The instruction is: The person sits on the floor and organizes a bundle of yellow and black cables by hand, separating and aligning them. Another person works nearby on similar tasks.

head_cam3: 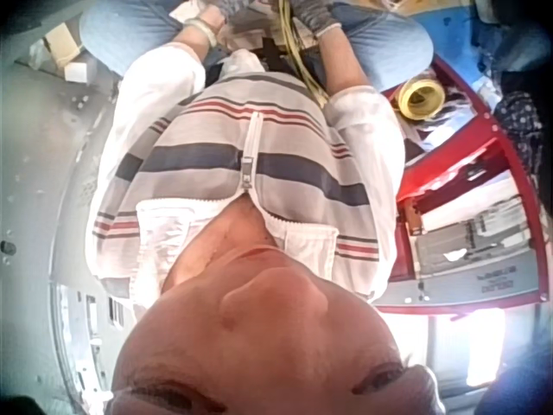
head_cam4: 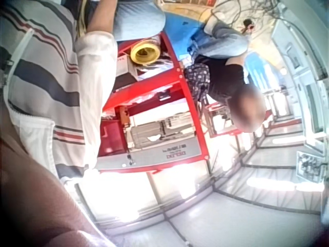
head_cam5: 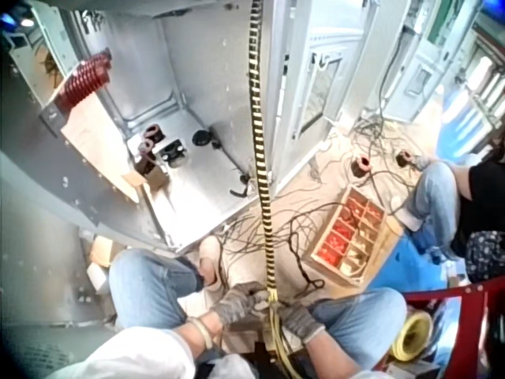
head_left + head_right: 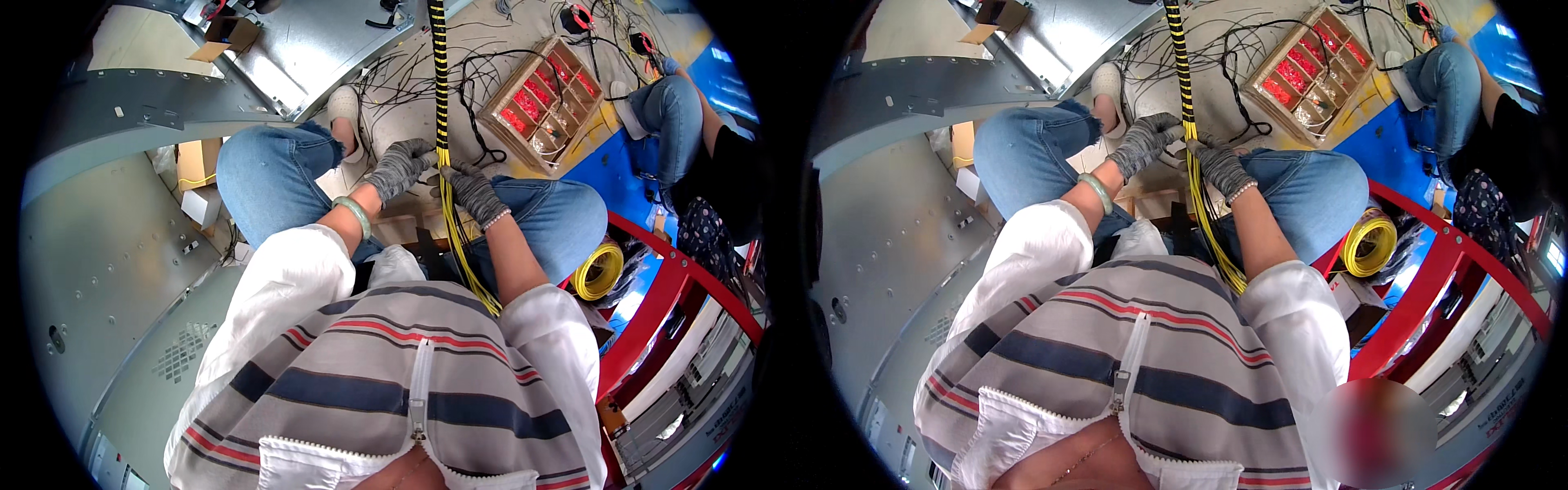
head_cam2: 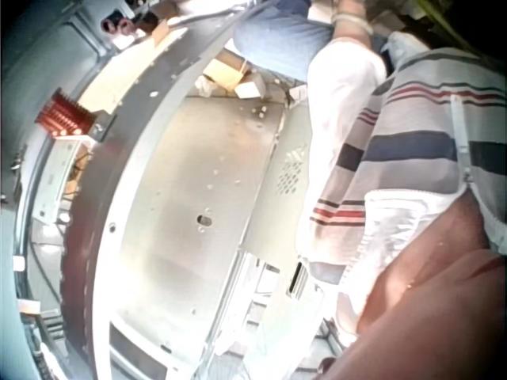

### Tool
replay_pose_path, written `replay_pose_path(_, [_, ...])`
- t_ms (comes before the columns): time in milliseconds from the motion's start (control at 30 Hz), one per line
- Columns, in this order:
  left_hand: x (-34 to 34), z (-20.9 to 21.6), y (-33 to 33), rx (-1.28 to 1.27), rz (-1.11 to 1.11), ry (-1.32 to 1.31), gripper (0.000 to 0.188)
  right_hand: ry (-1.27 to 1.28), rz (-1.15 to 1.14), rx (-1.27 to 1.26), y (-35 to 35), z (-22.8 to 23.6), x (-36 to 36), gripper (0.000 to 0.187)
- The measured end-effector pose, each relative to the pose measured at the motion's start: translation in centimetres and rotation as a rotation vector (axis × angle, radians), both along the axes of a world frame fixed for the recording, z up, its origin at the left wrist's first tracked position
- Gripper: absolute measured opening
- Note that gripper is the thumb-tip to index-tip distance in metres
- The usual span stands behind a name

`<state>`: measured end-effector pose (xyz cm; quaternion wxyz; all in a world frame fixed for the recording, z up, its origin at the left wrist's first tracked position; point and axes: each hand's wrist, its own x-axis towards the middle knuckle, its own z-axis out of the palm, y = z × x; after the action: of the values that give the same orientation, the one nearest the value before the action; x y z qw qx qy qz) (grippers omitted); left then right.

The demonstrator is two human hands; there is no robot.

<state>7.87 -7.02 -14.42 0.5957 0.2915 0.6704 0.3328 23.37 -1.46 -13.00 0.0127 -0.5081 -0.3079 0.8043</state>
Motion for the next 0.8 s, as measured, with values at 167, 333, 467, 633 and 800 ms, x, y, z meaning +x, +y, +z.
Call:
replay_pose_path(167, [-0.3,0.0,0.7,-0.041,-0.064,0.032,0.030,-0.116,0.371,0.522,-0.1,-2.1,0.4,0.023])
replay_pose_path(333, [-0.7,-1.6,0.2,0.040,-0.025,-0.230,0.029,-0.050,0.227,0.241,0.9,-1.3,0.9,0.024])
replay_pose_path(467, [-0.4,-1.6,0.4,0.052,-0.083,-0.094,0.026,-0.261,0.559,0.731,1.1,-0.6,0.2,0.026])
replay_pose_path(633, [-0.3,-1.7,0.7,0.042,-0.155,0.006,0.023,-0.436,0.849,0.892,1.8,2.9,-1.4,0.030])
replay_pose_path(800, [-0.2,-1.8,0.4,0.054,-0.089,-0.120,0.021,-0.449,0.881,1.078,1.3,1.1,-1.2,0.027])
